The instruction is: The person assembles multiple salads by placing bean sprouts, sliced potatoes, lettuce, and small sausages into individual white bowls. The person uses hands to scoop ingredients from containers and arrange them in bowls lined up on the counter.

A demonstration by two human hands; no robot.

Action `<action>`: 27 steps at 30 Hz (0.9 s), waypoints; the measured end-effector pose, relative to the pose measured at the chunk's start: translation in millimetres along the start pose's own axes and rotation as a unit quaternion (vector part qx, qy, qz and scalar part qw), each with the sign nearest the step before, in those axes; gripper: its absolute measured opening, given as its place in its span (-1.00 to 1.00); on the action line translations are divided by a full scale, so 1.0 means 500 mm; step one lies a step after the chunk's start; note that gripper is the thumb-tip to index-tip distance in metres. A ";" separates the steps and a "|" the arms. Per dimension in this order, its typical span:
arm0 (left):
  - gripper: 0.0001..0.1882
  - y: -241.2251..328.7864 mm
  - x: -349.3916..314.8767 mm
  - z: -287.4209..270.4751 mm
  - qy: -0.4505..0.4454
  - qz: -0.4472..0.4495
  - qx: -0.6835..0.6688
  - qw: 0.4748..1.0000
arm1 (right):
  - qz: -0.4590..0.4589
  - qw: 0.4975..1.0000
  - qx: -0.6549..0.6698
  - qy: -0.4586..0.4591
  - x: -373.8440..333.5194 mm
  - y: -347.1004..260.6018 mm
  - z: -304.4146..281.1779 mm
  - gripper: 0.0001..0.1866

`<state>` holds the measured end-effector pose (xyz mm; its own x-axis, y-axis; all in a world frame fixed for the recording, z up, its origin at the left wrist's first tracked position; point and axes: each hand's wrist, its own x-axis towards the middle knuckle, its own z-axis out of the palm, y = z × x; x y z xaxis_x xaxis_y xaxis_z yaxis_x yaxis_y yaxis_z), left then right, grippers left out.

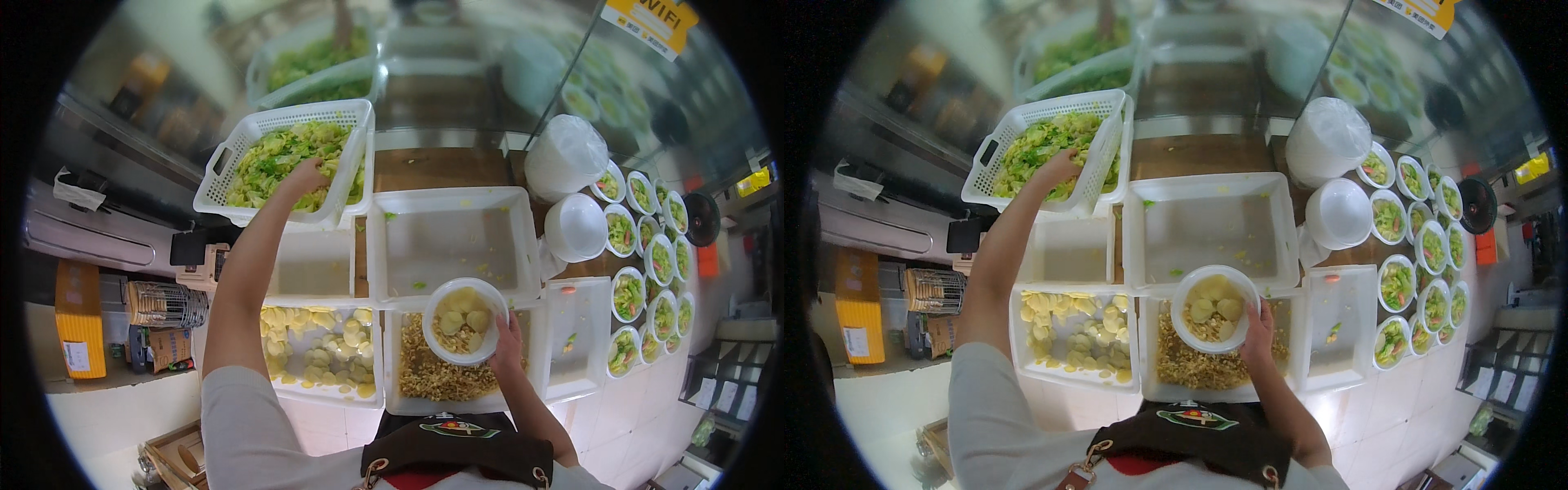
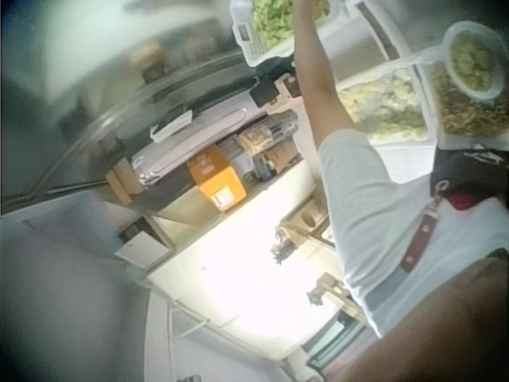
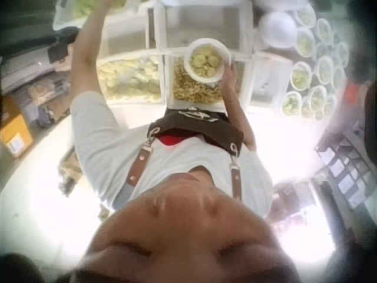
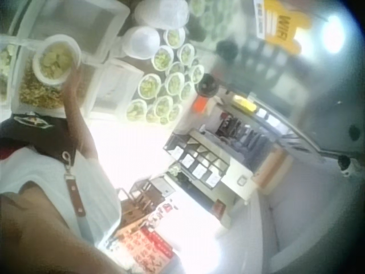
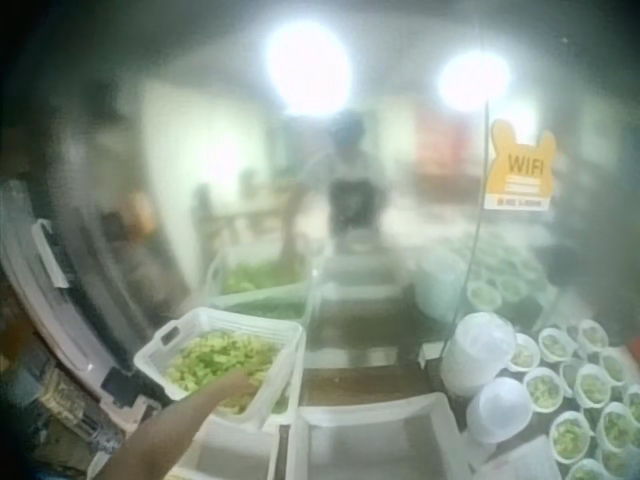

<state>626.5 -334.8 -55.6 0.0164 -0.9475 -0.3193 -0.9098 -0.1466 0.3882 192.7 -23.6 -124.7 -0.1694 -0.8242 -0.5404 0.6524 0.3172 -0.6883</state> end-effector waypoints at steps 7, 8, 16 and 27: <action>-0.29 0.111 -0.082 -0.058 -0.180 -0.058 0.098 0.977 | -0.024 1.000 -0.013 -0.008 0.005 -0.036 -0.002 -0.69; -0.29 0.145 -0.101 -0.058 -0.219 -0.085 0.122 0.964 | -0.028 0.999 -0.015 -0.007 0.005 -0.041 -0.009 -0.69; -0.26 -0.034 0.051 0.086 -0.099 0.016 0.234 0.967 | -0.020 0.999 -0.010 0.027 0.003 -0.043 -0.052 -0.69; -0.40 0.117 -0.258 -0.192 0.016 0.001 -0.318 0.948 | -0.025 0.997 -0.034 -0.063 -0.003 -0.079 0.010 -0.65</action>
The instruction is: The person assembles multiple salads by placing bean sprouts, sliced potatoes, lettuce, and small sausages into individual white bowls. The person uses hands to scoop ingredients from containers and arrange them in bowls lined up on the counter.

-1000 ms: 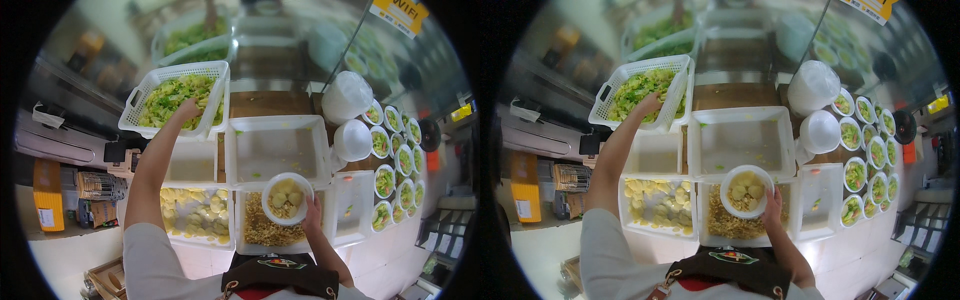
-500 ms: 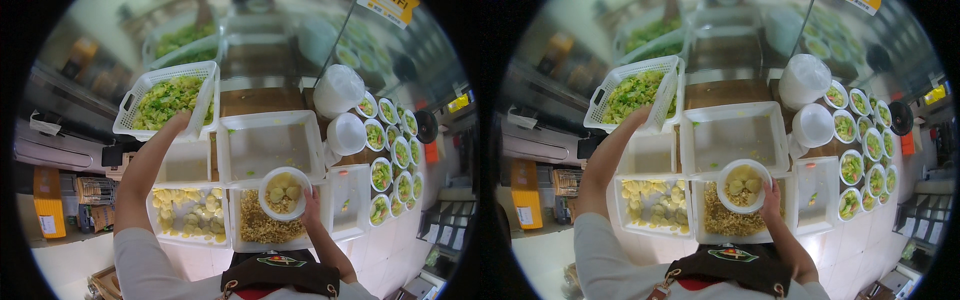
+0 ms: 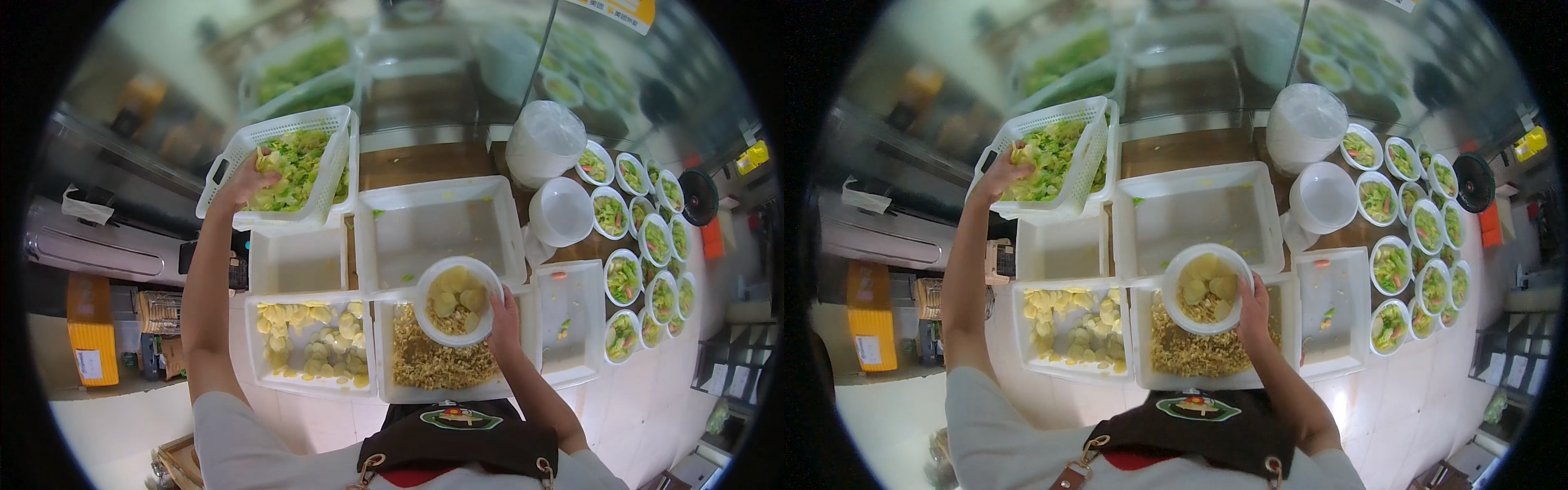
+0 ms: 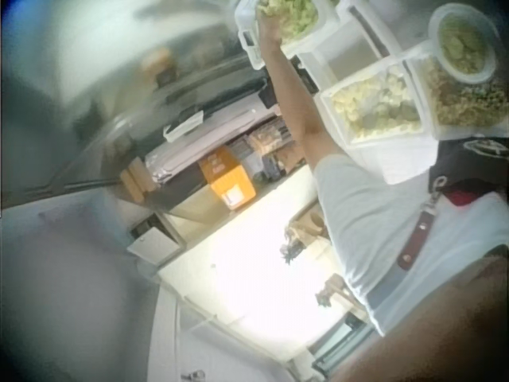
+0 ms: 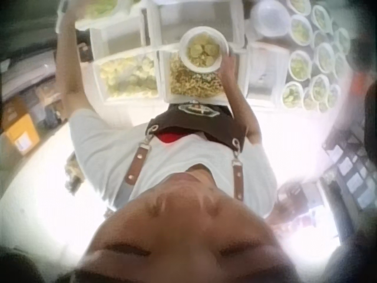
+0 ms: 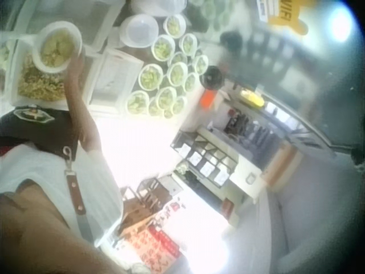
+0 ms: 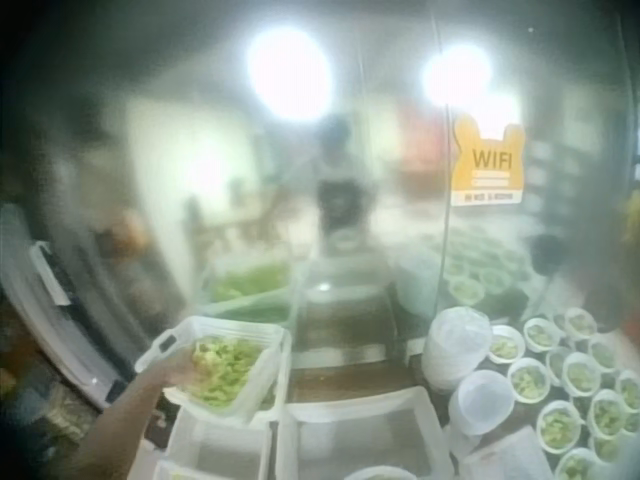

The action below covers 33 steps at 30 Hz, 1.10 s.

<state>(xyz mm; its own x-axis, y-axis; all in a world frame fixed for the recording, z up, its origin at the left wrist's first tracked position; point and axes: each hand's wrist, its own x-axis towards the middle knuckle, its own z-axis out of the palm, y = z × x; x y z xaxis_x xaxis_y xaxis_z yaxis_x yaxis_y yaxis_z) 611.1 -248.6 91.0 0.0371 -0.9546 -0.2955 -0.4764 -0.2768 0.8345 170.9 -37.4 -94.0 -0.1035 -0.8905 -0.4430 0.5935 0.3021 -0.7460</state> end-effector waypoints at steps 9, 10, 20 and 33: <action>-0.45 0.149 -0.228 0.315 -0.239 0.078 -0.146 0.957 | 0.006 0.999 0.031 -0.032 0.004 -0.051 0.109 -0.72; -0.46 0.134 -0.233 0.358 -0.269 0.079 -0.122 0.952 | 0.002 0.998 0.041 -0.036 -0.006 -0.063 0.116 -0.72; -0.53 0.108 -0.307 0.630 -0.267 0.134 -0.109 0.948 | -0.063 0.995 0.074 0.006 -0.050 -0.139 0.025 -0.72; -0.60 0.200 -0.378 0.764 -0.018 0.424 0.256 0.869 | -0.031 0.983 0.181 -0.021 -0.058 -0.190 -0.067 -0.73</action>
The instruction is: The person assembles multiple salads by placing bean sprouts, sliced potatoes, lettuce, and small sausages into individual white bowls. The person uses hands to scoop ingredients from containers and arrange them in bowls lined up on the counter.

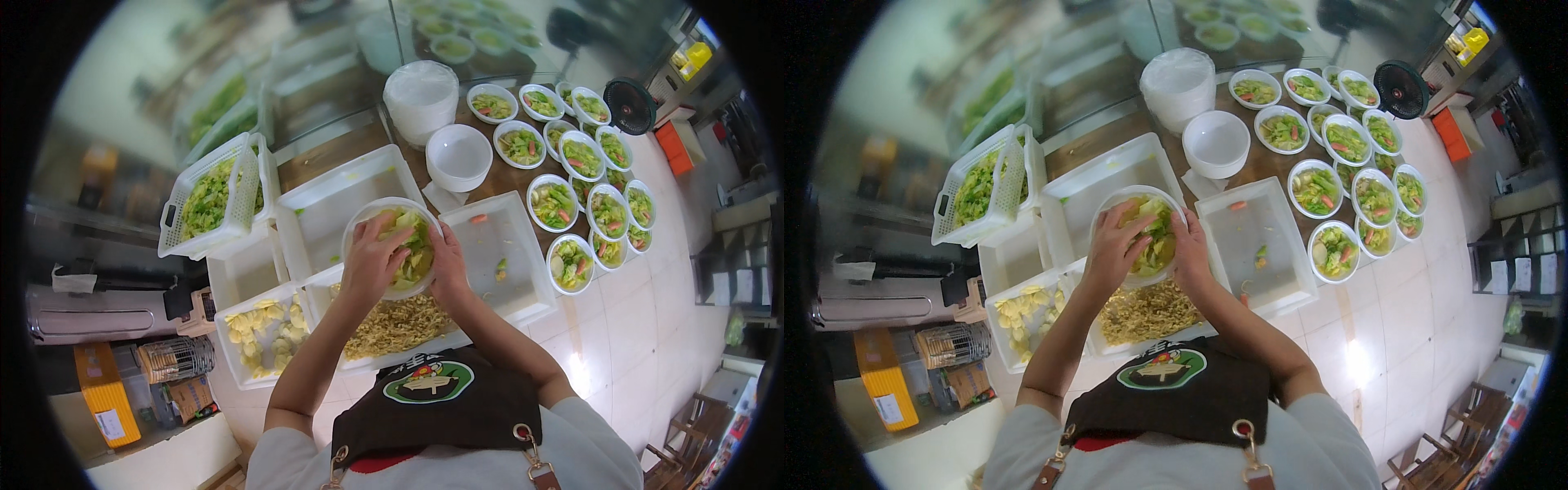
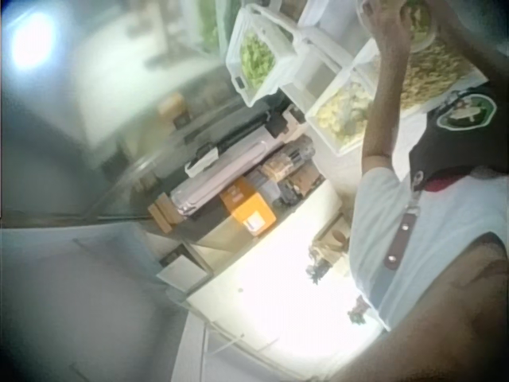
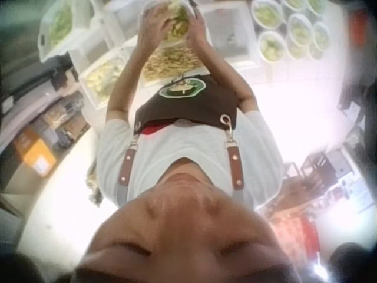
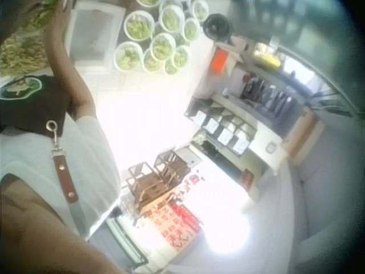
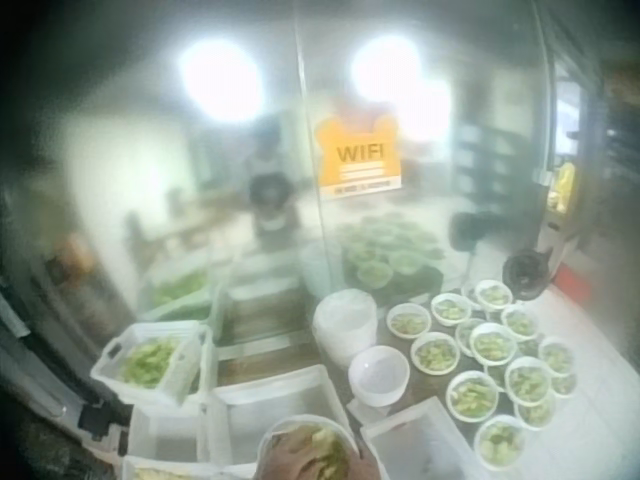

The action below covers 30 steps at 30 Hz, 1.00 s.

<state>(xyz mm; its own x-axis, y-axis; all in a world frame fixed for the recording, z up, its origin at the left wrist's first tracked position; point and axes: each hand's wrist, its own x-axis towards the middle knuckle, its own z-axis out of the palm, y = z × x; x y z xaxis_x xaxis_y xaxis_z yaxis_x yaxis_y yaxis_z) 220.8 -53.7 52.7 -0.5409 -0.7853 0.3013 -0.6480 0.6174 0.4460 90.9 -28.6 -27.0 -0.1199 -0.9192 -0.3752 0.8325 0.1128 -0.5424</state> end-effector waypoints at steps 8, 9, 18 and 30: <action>-0.66 0.076 0.013 0.054 -0.093 -0.097 0.034 0.990 | -0.043 0.999 -0.009 -0.014 0.008 -0.007 -0.012 -0.72; -0.69 0.072 0.019 0.064 -0.089 -0.107 0.032 0.990 | -0.052 0.998 -0.008 -0.015 0.011 -0.007 -0.016 -0.72; -0.83 0.056 0.051 -0.018 -0.018 -0.132 -0.257 0.957 | -0.053 0.998 -0.017 0.013 0.008 -0.022 -0.044 -0.68; -0.67 0.093 0.024 0.013 -0.060 -0.037 -0.016 0.997 | -0.033 0.999 -0.001 0.005 -0.006 -0.032 -0.046 -0.69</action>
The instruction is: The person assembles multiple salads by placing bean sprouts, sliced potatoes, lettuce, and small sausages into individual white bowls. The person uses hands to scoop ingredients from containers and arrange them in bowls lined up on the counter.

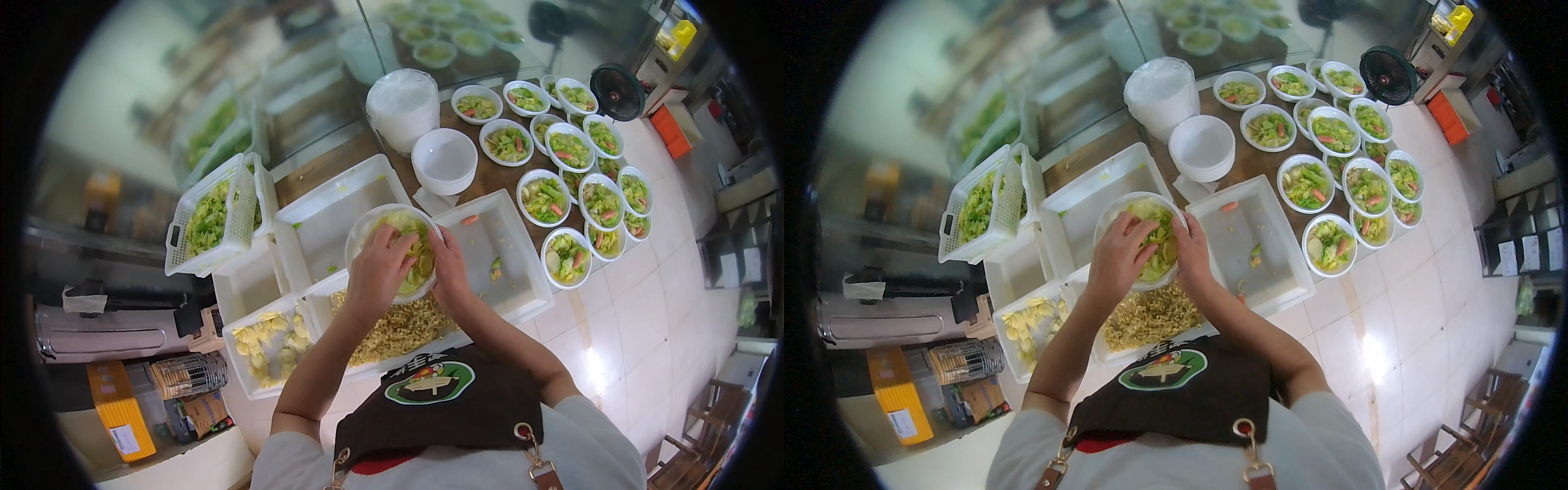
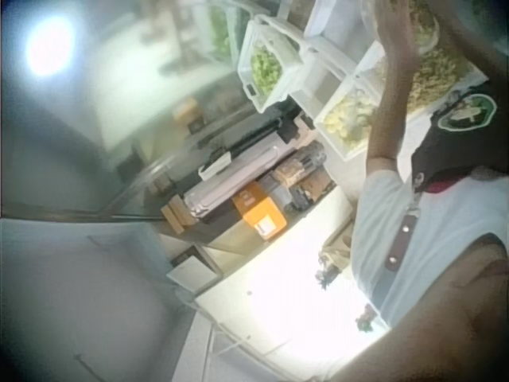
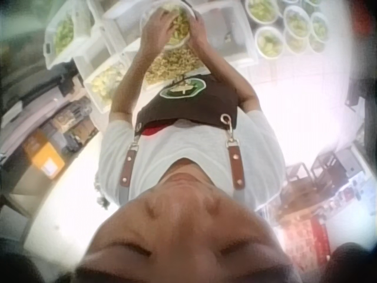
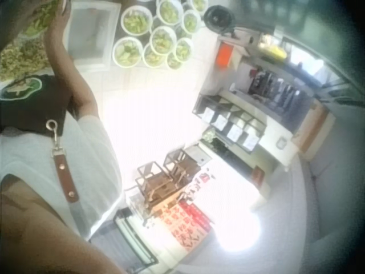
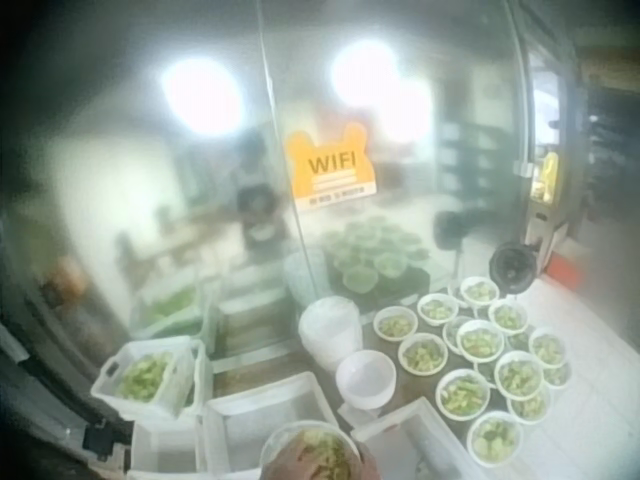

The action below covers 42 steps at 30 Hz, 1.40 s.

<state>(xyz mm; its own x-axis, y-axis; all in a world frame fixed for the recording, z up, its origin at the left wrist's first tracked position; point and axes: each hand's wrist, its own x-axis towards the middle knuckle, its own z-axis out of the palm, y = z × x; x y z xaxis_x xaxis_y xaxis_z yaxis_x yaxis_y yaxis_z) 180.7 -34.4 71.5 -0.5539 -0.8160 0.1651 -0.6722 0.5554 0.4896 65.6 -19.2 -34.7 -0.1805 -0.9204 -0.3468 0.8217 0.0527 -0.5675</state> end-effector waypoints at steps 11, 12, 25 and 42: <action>-0.66 0.000 -0.024 0.075 -0.059 -0.038 0.036 0.997 | 0.007 1.000 0.003 0.006 -0.016 0.003 0.011 -0.73; -0.65 -0.006 -0.025 0.075 -0.073 -0.018 0.020 0.997 | 0.004 1.000 0.015 0.006 -0.017 0.000 0.012 -0.74; -0.79 -0.075 -0.016 0.032 -0.069 -0.151 -0.452 0.876 | 0.005 1.000 -0.010 -0.003 -0.027 -0.023 0.033 -0.74; -0.84 -0.087 -0.049 0.004 -0.046 -0.169 -0.536 0.826 | -0.004 1.000 -0.025 -0.017 -0.023 0.008 0.012 -0.72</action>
<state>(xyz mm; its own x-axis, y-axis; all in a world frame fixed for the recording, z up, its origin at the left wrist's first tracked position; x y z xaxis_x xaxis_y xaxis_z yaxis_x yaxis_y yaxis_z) 222.6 -38.1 44.6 -0.4923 -0.8520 -0.1782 -0.0030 -0.2030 0.9792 74.0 -10.7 -28.4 -0.1667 -0.9338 -0.3167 0.7922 0.0644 -0.6068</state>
